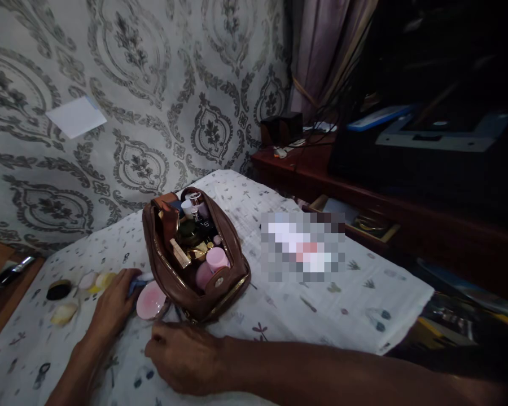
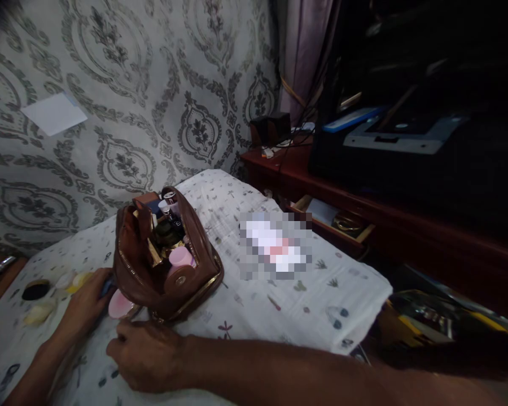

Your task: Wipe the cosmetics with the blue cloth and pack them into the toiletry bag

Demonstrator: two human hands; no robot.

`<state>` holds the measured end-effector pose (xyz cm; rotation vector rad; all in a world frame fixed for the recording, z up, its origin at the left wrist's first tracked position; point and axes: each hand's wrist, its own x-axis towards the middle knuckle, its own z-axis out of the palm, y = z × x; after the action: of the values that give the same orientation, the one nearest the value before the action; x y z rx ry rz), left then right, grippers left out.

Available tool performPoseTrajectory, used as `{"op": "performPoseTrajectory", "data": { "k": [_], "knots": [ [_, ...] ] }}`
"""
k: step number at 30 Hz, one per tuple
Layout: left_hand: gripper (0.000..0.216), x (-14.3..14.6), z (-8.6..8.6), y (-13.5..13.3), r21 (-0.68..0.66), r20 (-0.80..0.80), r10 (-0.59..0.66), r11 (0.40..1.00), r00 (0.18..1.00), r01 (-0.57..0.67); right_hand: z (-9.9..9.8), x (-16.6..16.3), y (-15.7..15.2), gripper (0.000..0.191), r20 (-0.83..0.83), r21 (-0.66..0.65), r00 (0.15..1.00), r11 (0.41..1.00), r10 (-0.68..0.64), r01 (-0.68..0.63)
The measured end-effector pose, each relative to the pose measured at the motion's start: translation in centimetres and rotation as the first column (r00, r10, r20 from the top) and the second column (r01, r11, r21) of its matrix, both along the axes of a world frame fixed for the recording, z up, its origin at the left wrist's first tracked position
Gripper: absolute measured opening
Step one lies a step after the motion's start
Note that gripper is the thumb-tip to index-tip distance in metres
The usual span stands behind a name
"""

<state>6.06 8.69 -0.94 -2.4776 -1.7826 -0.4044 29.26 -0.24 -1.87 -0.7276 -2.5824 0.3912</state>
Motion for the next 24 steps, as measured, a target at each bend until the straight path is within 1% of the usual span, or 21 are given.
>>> {"op": "performPoseTrajectory", "data": {
  "k": [3,7,9,12,15,17,20,24],
  "knots": [
    [0.038,-0.4,0.2,-0.5,0.039,0.045,0.004,0.999,0.999,-0.006,0.1,0.0,0.0,0.016,0.020,-0.025,1.000,1.000,0.002,-0.001],
    [0.048,-0.9,1.1,-1.5,0.005,0.200,0.038,0.999,0.979,-0.039,0.5,0.1,-0.1,0.019,0.027,-0.061,1.000,0.998,0.000,0.002],
    [0.051,-1.0,1.6,-2.2,-0.036,0.303,0.063,0.998,0.951,-0.055,0.5,0.1,-0.2,0.024,-0.006,-0.102,1.000,0.994,-0.025,0.024],
    [0.050,-1.1,2.3,-3.7,-0.126,0.436,0.106,0.990,0.894,-0.056,0.3,0.0,-0.3,0.036,-0.128,-0.172,0.988,0.983,-0.086,0.064],
    [0.048,-1.3,2.7,-5.2,-0.219,0.493,0.143,0.975,0.858,-0.037,-0.1,-0.1,-0.4,0.050,-0.221,-0.249,0.969,0.967,-0.112,0.055],
    [0.045,-1.4,2.9,-6.1,-0.280,0.513,0.147,0.960,0.846,0.003,-0.2,-0.1,-0.4,0.055,-0.248,-0.309,0.962,0.950,-0.117,0.036],
    [0.042,-1.3,3.0,-6.8,-0.327,0.557,0.152,0.944,0.816,0.048,-0.2,-0.3,-0.3,0.052,-0.268,-0.387,0.953,0.921,-0.141,0.027],
    [0.037,-0.3,2.8,-7.2,-0.361,0.579,0.172,0.930,0.797,0.062,-0.2,-0.5,-0.2,0.034,-0.330,-0.420,0.925,0.907,-0.188,0.035]
  ]
}}
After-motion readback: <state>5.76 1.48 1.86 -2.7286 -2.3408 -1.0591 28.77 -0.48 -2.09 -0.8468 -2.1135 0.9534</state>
